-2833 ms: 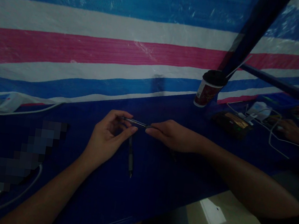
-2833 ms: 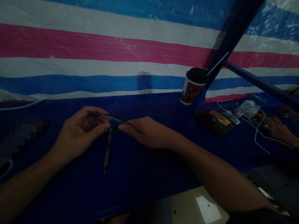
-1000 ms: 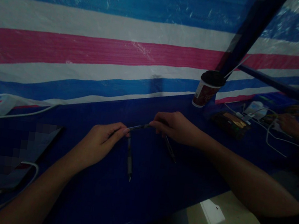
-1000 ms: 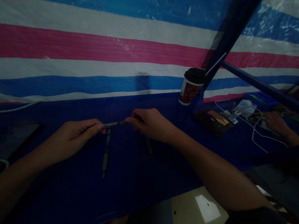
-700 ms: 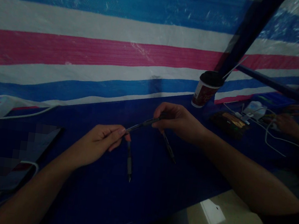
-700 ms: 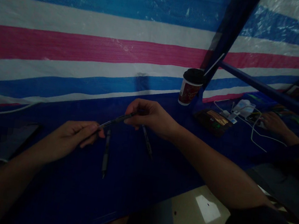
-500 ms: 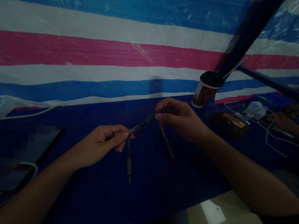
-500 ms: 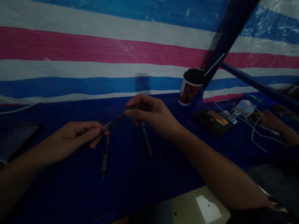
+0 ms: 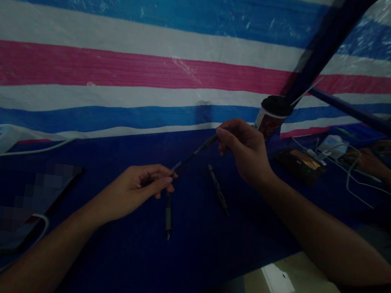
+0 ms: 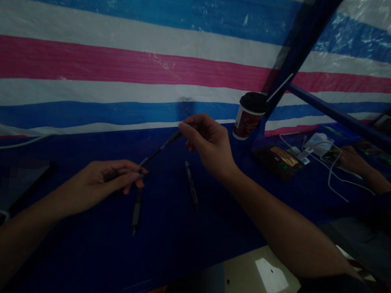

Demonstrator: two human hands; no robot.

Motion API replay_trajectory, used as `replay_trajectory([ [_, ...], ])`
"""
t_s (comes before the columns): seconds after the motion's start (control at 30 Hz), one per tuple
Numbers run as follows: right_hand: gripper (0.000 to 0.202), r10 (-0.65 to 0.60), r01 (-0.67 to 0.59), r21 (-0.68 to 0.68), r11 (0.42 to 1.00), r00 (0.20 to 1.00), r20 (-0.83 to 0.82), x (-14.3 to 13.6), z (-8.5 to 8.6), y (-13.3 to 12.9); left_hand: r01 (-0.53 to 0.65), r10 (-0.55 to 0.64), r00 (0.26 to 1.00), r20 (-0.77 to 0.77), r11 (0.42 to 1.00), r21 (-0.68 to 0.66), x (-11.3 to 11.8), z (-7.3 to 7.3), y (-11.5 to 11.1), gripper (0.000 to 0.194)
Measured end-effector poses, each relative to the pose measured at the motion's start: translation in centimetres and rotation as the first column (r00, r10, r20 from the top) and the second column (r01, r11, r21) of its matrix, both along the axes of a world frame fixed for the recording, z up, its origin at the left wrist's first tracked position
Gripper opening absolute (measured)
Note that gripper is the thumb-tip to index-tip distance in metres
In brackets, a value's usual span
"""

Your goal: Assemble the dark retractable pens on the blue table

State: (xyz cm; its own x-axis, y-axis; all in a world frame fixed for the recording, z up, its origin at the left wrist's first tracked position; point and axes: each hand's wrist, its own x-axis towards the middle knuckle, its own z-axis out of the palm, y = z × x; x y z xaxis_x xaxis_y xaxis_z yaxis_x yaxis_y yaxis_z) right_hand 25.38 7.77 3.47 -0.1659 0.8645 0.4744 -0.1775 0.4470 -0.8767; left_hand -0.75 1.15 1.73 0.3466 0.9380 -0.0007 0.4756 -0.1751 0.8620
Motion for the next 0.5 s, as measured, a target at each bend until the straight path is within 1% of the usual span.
replay_trajectory([
  [0.1,0.022,0.071,-0.070,-0.022,0.997,0.996,0.052,0.02,-0.01,-0.04,-0.006,0.006,1.000,0.000,1.000,-0.001,0.12,0.08,-0.03,0.034],
  [0.2,0.023,0.186,-0.177,-0.068,0.982,0.970,0.158,-0.10,-0.08,-0.26,-0.009,0.010,0.999,-0.035,0.999,0.049,0.33,0.28,-0.16,0.035],
  [0.27,0.024,0.235,-0.219,-0.097,0.971,0.950,0.205,-0.16,-0.19,-0.35,-0.008,0.014,0.998,-0.068,0.997,0.083,0.40,0.42,-0.24,0.036],
  [0.4,0.021,0.217,-0.204,-0.082,0.976,0.952,0.216,-0.09,-0.41,-0.22,0.001,0.006,0.997,-0.073,0.996,0.095,0.21,0.30,-0.23,0.040],
  [0.5,0.019,0.221,-0.209,-0.071,0.975,0.944,0.245,-0.02,-0.50,-0.04,0.002,0.001,0.999,-0.052,0.999,0.046,-0.14,-0.23,-0.04,0.044],
])
